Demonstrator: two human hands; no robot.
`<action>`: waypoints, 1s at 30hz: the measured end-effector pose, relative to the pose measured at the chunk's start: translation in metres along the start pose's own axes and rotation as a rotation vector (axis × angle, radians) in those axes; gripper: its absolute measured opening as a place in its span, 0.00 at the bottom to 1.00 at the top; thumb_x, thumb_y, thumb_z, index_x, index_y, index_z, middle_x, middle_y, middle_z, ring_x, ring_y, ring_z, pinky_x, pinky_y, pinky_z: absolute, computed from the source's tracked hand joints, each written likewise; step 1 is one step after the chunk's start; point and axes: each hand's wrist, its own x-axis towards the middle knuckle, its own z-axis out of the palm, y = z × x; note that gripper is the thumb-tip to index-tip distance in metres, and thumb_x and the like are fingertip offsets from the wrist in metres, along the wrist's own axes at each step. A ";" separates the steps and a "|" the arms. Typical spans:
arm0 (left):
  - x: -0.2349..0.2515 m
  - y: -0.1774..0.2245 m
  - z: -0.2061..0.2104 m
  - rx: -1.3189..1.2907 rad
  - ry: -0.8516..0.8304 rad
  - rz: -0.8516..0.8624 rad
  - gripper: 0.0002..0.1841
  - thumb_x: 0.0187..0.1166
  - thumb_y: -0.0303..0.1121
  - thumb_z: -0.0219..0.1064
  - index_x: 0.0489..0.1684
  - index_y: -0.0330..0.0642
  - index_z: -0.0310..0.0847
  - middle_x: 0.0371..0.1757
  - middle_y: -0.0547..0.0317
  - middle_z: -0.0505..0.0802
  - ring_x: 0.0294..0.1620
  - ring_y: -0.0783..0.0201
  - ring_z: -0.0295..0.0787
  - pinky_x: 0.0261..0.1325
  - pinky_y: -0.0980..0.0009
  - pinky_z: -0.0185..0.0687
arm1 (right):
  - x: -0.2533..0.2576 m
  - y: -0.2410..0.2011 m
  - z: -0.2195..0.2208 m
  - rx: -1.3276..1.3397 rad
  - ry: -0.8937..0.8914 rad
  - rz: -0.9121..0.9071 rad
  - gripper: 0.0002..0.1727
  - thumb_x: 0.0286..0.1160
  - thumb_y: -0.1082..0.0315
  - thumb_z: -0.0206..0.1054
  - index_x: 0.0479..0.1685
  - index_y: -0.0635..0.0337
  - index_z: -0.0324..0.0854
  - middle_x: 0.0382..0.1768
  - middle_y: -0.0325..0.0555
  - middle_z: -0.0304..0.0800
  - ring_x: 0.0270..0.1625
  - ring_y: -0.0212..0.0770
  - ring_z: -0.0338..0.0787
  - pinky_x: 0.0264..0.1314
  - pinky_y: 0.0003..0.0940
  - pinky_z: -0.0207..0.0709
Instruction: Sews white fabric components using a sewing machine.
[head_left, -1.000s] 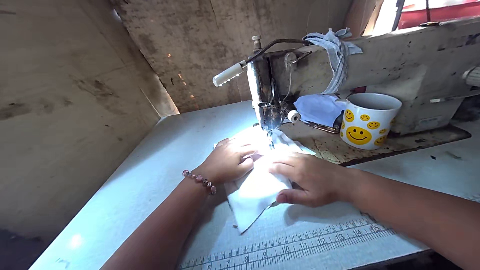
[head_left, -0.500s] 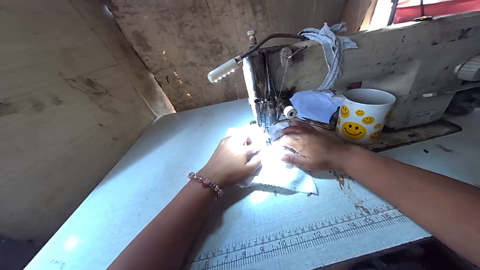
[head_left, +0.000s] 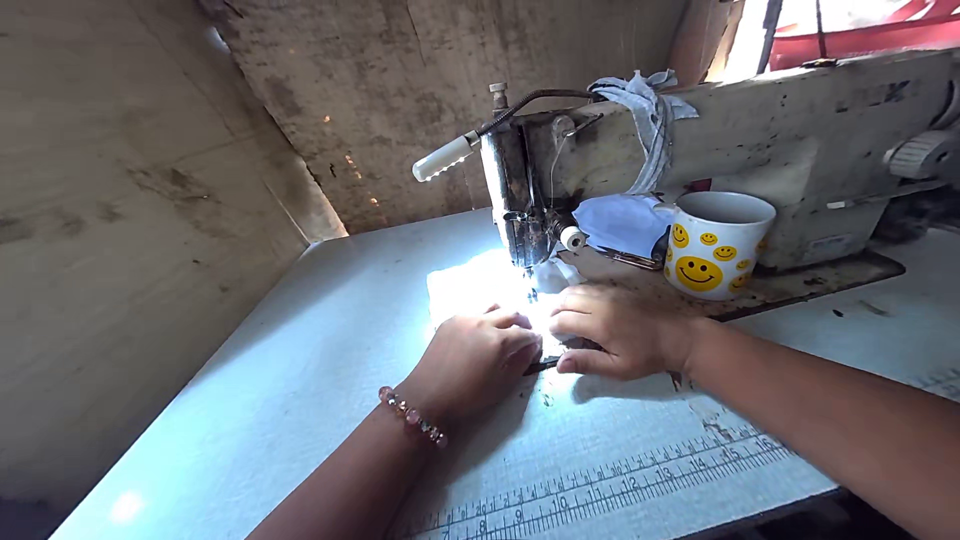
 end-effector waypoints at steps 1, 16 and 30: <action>0.000 0.000 0.000 0.002 -0.007 -0.003 0.15 0.81 0.41 0.60 0.38 0.53 0.97 0.42 0.67 0.97 0.42 0.63 0.94 0.38 0.63 0.88 | 0.000 -0.001 -0.001 -0.001 -0.012 0.025 0.35 0.86 0.39 0.47 0.43 0.59 0.91 0.47 0.47 0.93 0.58 0.45 0.91 0.63 0.43 0.83; 0.005 -0.002 0.006 0.056 -0.215 -0.292 0.26 0.86 0.46 0.46 0.65 0.48 0.91 0.69 0.61 0.93 0.73 0.51 0.86 0.69 0.42 0.74 | 0.014 -0.005 -0.012 0.077 -0.345 0.487 0.39 0.88 0.35 0.44 0.81 0.56 0.76 0.83 0.46 0.74 0.88 0.49 0.67 0.89 0.55 0.52; 0.007 -0.020 0.008 0.043 -0.257 -0.408 0.28 0.89 0.46 0.40 0.75 0.53 0.84 0.77 0.61 0.87 0.77 0.47 0.79 0.74 0.38 0.66 | 0.016 -0.010 -0.048 0.151 -0.477 0.591 0.32 0.89 0.47 0.57 0.81 0.63 0.74 0.81 0.54 0.75 0.84 0.53 0.72 0.86 0.53 0.61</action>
